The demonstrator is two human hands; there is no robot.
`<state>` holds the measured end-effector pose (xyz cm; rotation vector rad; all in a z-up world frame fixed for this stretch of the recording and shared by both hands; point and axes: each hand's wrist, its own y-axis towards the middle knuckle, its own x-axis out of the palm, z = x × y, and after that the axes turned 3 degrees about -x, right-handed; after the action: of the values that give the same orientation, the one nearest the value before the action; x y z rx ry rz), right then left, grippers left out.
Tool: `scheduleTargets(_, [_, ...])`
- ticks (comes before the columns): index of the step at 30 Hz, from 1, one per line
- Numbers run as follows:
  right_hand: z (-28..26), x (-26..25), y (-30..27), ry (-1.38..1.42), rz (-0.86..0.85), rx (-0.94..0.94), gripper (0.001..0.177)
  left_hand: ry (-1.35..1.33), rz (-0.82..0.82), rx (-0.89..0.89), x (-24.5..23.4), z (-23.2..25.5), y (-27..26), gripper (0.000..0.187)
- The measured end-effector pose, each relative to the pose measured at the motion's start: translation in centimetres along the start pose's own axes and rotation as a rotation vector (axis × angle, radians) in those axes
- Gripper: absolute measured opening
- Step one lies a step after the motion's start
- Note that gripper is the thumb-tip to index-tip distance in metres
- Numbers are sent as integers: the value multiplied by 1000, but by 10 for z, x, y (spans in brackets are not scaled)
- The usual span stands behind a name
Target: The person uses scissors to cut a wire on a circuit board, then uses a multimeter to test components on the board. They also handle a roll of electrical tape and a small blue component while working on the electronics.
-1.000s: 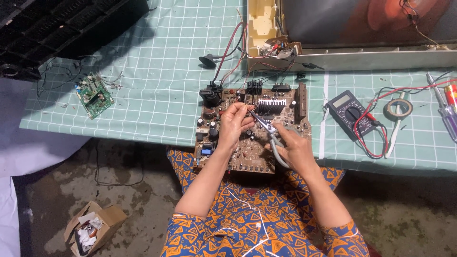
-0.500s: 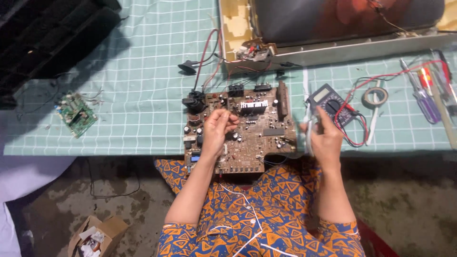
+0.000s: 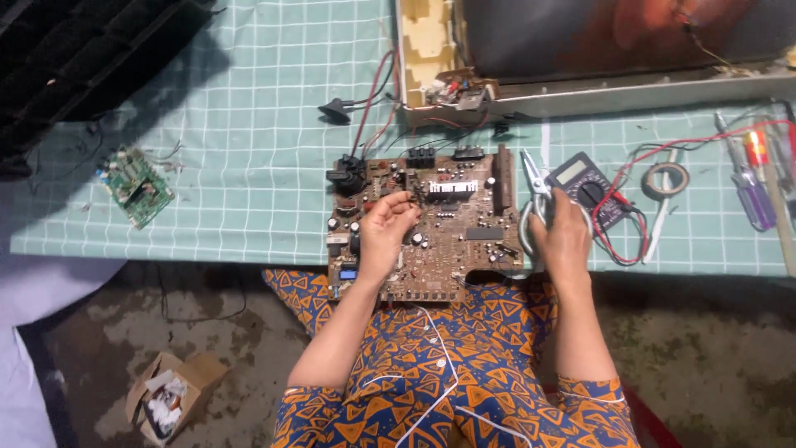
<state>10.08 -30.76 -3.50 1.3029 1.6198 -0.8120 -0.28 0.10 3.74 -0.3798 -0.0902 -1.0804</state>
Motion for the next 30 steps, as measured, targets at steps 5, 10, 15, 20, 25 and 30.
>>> scheduleTargets(5, [-7,-6,5,-120,-26,-40,62,17,-27,22,-4,-10,3,33])
scheduleTargets(10, [-9,-17,12,-230,-113,-18,63,-35,-45,24,-4,-12,5,33])
scheduleTargets(15, [-32,-40,8,-289,-109,-6,53,-30,-79,13,-8,-2,0,33])
scheduleTargets(20, [-80,-56,4,-2,186,-257,35,-54,-66,-4,-5,-3,0,33])
scheduleTargets(25, [-152,-10,-9,505,112,-435,22,-12,-67,17,0,-4,2,34])
scheduleTargets(30, [-159,33,-5,426,69,-500,17,13,-29,38,-3,-1,-2,34])
